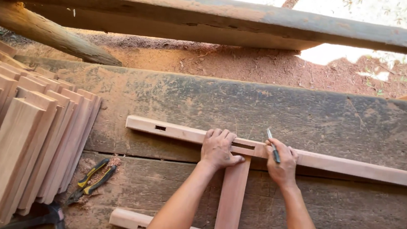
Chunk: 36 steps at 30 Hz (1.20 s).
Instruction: The person assembles wooden planks into a frame on a workbench, marks the wood with a pencil and square, and organizes the pieces. The person also moves around the workshop, handling a stone and picking up additional planks.
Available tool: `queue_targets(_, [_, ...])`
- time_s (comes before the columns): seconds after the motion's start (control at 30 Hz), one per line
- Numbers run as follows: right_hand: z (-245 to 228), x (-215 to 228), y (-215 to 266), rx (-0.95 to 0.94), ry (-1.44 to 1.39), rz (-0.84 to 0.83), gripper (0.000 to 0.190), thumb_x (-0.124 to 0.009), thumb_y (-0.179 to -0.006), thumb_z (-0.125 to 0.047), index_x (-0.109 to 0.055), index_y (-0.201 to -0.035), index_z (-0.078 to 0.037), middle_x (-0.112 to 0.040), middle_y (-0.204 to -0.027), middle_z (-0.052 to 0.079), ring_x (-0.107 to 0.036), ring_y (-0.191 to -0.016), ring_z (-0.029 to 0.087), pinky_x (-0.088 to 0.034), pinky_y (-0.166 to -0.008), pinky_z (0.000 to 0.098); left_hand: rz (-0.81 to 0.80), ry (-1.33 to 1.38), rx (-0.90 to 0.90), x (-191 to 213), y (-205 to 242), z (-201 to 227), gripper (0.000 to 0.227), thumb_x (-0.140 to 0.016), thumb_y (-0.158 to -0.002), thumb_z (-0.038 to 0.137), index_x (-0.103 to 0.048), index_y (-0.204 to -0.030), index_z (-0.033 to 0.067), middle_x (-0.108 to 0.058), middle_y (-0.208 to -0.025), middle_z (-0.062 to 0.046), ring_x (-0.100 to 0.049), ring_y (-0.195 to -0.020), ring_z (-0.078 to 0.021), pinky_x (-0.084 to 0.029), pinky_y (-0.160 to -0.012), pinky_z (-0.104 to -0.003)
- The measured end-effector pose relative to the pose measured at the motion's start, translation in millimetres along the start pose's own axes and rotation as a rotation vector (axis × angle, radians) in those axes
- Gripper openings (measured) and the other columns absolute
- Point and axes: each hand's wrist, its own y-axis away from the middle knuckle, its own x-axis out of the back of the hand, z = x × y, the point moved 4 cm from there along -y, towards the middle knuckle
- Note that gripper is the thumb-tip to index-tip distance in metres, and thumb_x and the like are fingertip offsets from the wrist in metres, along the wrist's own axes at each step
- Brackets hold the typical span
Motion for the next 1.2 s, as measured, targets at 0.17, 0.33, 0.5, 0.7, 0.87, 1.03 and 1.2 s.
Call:
queue_targets(0.17, [-69.9,49.1,-30.0,-0.038,-0.45,-0.09,0.011,-0.071,-0.096,-0.018,-0.079,-0.102,-0.016,-0.072,-0.078,0.004,-0.07,-0.082,0.02,-0.051,-0.085,0.0346,0.008,0.006,-0.004,-6.5,-1.0,-5.0,0.068,-0.078,-0.05,0.061,-0.067,-0.105,0.0228,-0.063,-0.097,0.001,-0.061,-0.103,-0.0211,-0.039,-0.101,-0.043])
queue_targets(0.33, [-75.8,23.8,-36.9,0.007,-0.362,-0.221,0.012,-0.072,-0.094,-0.026,-0.082,-0.094,-0.02,-0.073,-0.066,0.005,-0.074,-0.07,0.024,-0.056,-0.068,0.0331,0.012,-0.004,-0.009,-5.7,-2.4,-4.8,0.068,-0.076,-0.052,0.063,-0.066,-0.106,0.0234,-0.061,-0.097,0.002,-0.06,-0.102,-0.0192,-0.039,-0.1,-0.04])
queue_targets(0.5, [-100.3,16.4,-40.7,0.115,-0.306,-0.241,0.011,-0.071,-0.093,-0.022,-0.078,-0.093,-0.014,-0.075,-0.072,0.014,-0.073,-0.073,0.038,-0.057,-0.064,0.0437,-0.035,-0.029,-0.016,-9.6,-1.0,-8.0,0.07,-0.078,-0.052,0.061,-0.065,-0.11,0.0232,-0.062,-0.1,0.003,-0.06,-0.103,-0.0189,-0.039,-0.1,-0.04])
queue_targets(0.7, [-96.4,10.8,-43.2,0.199,-0.088,-0.214,0.011,-0.07,-0.093,-0.034,-0.073,-0.09,-0.024,-0.07,-0.067,0.007,-0.07,-0.067,0.035,-0.056,-0.062,0.0447,-0.048,-0.016,-0.013,-6.5,-2.4,-5.8,0.07,-0.079,-0.053,0.059,-0.065,-0.111,0.0227,-0.062,-0.102,0.003,-0.059,-0.105,-0.0189,-0.038,-0.1,-0.039])
queue_targets(0.87, [-99.1,6.2,-41.8,0.2,-0.067,-0.194,0.01,-0.069,-0.093,-0.031,-0.072,-0.088,-0.023,-0.068,-0.065,0.006,-0.07,-0.066,0.033,-0.055,-0.061,0.0433,-0.017,-0.018,-0.019,-9.9,-1.9,-7.7,0.07,-0.078,-0.052,0.06,-0.065,-0.11,0.0227,-0.062,-0.101,0.003,-0.059,-0.104,-0.0187,-0.038,-0.1,-0.039])
queue_targets(1.03, [-66.8,13.0,-36.7,0.083,-0.099,-0.165,0.009,-0.069,-0.092,-0.026,-0.074,-0.087,-0.02,-0.068,-0.063,0.009,-0.071,-0.069,0.034,-0.056,-0.063,0.0425,-0.005,0.016,-0.018,-1.1,-1.9,-4.4,0.07,-0.081,-0.052,0.056,-0.066,-0.11,0.0209,-0.065,-0.102,0.001,-0.061,-0.105,-0.02,-0.039,-0.101,-0.04])
queue_targets(1.2, [-105.4,11.6,-38.4,0.168,-0.185,-0.14,0.008,-0.073,-0.091,-0.026,-0.073,-0.087,-0.018,-0.07,-0.064,0.009,-0.072,-0.068,0.034,-0.057,-0.061,0.0412,-0.052,-0.047,-0.021,-20.2,0.0,-12.4,0.072,-0.077,-0.054,0.064,-0.065,-0.113,0.0244,-0.062,-0.104,0.003,-0.059,-0.107,-0.0186,-0.037,-0.102,-0.04])
